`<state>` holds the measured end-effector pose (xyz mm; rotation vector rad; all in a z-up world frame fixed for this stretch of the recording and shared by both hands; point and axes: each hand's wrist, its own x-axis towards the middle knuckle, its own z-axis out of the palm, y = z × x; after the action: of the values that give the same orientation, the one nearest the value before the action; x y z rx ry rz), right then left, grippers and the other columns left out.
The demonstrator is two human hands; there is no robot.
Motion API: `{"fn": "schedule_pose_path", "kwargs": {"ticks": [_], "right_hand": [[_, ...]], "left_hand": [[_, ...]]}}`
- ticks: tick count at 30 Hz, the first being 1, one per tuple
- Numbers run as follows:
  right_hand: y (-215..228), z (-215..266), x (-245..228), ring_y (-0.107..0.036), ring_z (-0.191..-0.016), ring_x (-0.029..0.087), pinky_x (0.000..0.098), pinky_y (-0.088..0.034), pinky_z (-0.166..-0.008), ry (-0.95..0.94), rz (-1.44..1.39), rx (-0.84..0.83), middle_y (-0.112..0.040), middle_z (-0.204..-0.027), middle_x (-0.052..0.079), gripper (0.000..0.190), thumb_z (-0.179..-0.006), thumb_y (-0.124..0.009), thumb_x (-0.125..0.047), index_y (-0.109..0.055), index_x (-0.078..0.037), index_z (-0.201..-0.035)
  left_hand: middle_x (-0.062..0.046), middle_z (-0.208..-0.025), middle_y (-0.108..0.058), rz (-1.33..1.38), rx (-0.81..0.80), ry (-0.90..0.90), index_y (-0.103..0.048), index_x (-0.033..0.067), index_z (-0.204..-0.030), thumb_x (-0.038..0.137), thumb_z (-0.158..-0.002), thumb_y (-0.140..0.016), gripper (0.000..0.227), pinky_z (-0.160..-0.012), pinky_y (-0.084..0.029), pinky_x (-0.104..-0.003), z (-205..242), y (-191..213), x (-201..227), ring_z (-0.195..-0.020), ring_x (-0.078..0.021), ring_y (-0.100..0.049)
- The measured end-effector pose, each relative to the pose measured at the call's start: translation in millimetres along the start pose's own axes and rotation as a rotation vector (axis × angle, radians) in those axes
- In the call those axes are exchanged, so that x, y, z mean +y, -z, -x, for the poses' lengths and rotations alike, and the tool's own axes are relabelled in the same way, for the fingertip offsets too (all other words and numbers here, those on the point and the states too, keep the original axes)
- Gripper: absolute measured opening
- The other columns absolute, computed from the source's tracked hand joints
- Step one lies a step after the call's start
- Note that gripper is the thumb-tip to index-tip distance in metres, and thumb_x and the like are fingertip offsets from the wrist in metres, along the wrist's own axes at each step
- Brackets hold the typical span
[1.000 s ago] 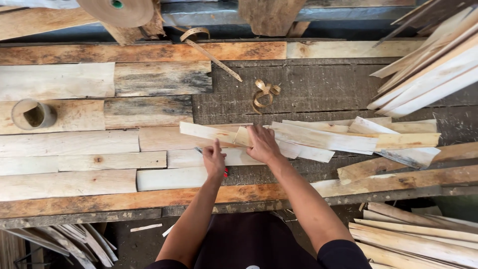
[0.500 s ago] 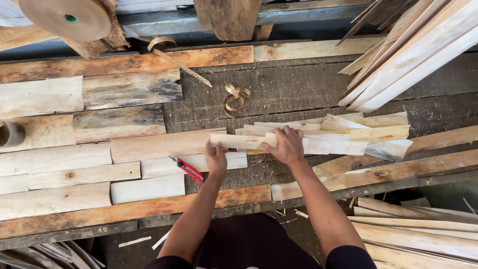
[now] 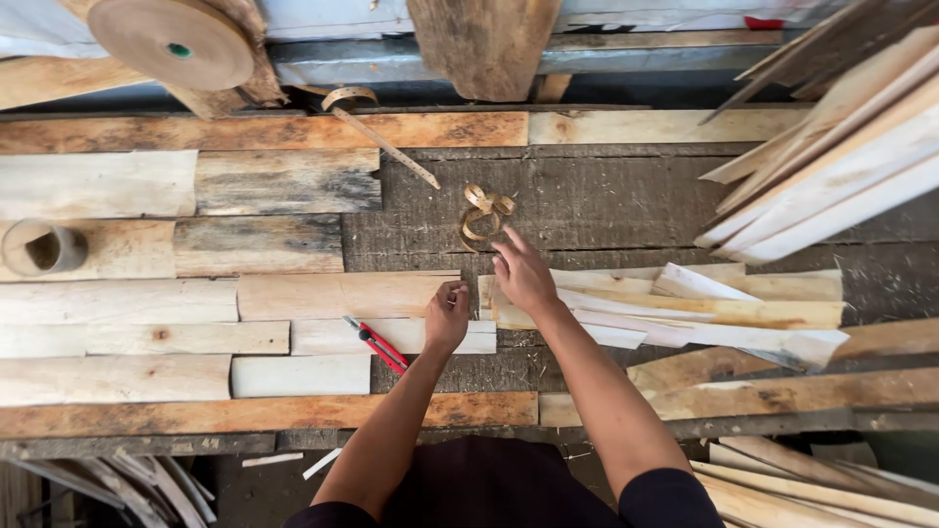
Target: Using a utility knife to trim and shape thin wooden strips on a workbench.
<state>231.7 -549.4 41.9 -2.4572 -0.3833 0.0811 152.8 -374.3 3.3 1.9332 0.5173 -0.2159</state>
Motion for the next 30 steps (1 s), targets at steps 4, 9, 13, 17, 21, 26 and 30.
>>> {"fn": "schedule_pose_path", "kwargs": {"ticks": [4,9,13,17,21,26,30], "right_hand": [[-27,-24,-6,-0.06,-0.124,0.039,0.0477,-0.047,-0.107,0.049,0.071,-0.072,-0.049,-0.154,0.02,0.032,-0.097,-0.063,-0.019,-0.068,-0.004,-0.125],[-54,-22,-7,-0.064,-0.12,0.033,0.0477,-0.045,-0.107,0.087,0.206,0.0,-0.069,-0.131,0.014,0.031,-0.098,-0.065,-0.013,-0.069,-0.003,-0.127],[-51,11,-43,-0.069,-0.111,0.027,0.044,-0.049,-0.104,0.108,0.053,0.095,-0.075,-0.119,0.011,0.022,-0.096,-0.071,-0.014,-0.073,-0.007,-0.118],[-42,44,-90,-0.068,-0.09,0.017,0.032,-0.055,-0.083,-0.088,-0.513,0.029,-0.072,-0.103,0.008,0.025,-0.095,-0.072,-0.007,-0.068,-0.003,-0.119],[-49,64,-113,-0.065,-0.085,0.009,0.0246,-0.054,-0.073,-0.101,-0.85,-0.118,-0.068,-0.099,0.006,0.035,-0.096,-0.067,0.001,-0.053,-0.002,-0.128],[-99,85,-110,-0.064,-0.085,0.009,0.0257,-0.055,-0.072,-0.103,-0.967,-0.235,-0.067,-0.096,0.009,0.032,-0.098,-0.064,0.005,-0.044,-0.002,-0.122],[-125,86,-141,-0.068,-0.083,0.008,0.0249,-0.058,-0.072,-0.196,-1.025,-0.231,-0.07,-0.092,0.007,0.02,-0.1,-0.06,-0.003,-0.045,-0.003,-0.113]], "left_hand": [[-0.01,-0.079,-0.073,0.062,0.043,0.006,-0.072,0.007,-0.112,0.029,-0.1,-0.062,0.027,-0.065,-0.054,-0.035,1,7,-15,-0.068,-0.0203,-0.069],[-0.006,-0.083,-0.073,0.216,0.058,0.03,-0.071,0.0044,-0.113,0.029,-0.102,-0.06,0.029,-0.066,-0.054,-0.034,14,19,-23,-0.073,-0.0139,-0.066],[-0.007,-0.091,-0.07,0.401,0.064,0.026,-0.07,0.0002,-0.115,0.028,-0.103,-0.061,0.032,-0.071,-0.051,-0.032,27,30,-20,-0.079,-0.0132,-0.06],[-0.005,-0.104,-0.073,0.435,0.042,-0.2,-0.067,-0.0013,-0.122,0.027,-0.106,-0.056,0.034,-0.088,-0.051,-0.027,39,40,-22,-0.098,-0.0113,-0.064],[-0.005,-0.1,-0.074,0.63,-0.072,-0.207,-0.068,-0.0022,-0.115,0.026,-0.11,-0.053,0.032,-0.087,-0.054,-0.026,50,55,-27,-0.094,-0.0096,-0.065],[-0.005,-0.092,-0.073,0.826,-0.151,-0.054,-0.068,0.0018,-0.108,0.025,-0.109,-0.052,0.028,-0.068,-0.053,-0.025,57,85,-40,-0.078,-0.0095,-0.065],[0.001,-0.078,-0.065,0.893,-0.044,0.05,-0.063,0.0089,-0.097,0.032,-0.109,-0.042,0.034,-0.053,-0.043,-0.024,59,127,-63,-0.064,-0.0065,-0.057]]}}
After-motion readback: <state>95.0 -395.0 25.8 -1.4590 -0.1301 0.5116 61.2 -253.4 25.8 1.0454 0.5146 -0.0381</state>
